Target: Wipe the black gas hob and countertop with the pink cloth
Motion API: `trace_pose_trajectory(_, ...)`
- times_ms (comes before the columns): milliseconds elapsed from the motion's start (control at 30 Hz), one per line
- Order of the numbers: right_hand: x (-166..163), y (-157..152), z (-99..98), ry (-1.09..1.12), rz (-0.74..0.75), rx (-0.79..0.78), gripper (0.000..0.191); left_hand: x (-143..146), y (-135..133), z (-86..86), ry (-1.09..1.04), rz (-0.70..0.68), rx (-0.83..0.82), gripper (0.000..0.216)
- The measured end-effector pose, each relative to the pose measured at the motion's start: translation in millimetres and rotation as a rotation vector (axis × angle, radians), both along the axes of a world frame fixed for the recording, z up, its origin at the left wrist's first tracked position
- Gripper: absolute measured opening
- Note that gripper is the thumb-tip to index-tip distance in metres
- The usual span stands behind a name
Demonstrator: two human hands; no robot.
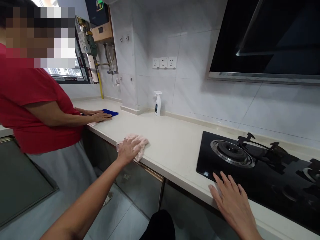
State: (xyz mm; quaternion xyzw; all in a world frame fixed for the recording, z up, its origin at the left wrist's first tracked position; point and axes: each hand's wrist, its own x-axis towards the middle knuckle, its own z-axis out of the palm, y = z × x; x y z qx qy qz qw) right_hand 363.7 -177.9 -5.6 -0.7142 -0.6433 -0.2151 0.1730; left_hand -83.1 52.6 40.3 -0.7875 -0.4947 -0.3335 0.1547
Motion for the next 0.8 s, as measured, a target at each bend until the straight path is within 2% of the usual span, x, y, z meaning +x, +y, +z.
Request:
trace_pose_trajectory(133,-5,2,5.0,0.052,-0.043,-0.039,0.069,12,2,-8.1,-0.188,0.224,0.099,0.032)
trace_pose_trajectory(200,-5,1,5.2,0.052,-0.043,-0.013,0.068,30,-10,-17.4,-0.265,0.291,0.147,0.031)
trace_pose_trajectory(267,-5,-1,4.5,0.027,-0.013,0.028,0.066,53,-29,-27.9,-0.312,0.299,0.197,0.030)
trace_pose_trajectory(400,-5,-4,2.7,-0.025,0.049,0.071,0.059,107,-78,-42.2,-0.303,0.134,0.279,0.025)
trace_pose_trajectory(600,-7,1,0.3,-0.065,0.015,0.117,0.060,206,-155,-56.4,-0.338,-0.083,0.305,0.020)
trace_pose_trajectory(700,-5,3,-0.9,-0.082,0.012,0.132,0.058,242,-174,-75.2,-0.243,-0.227,0.305,0.033)
trace_pose_trajectory(800,-2,3,-1.8,-0.084,0.017,0.142,0.057,249,-170,-92.4,-0.007,-0.325,0.302,0.044)
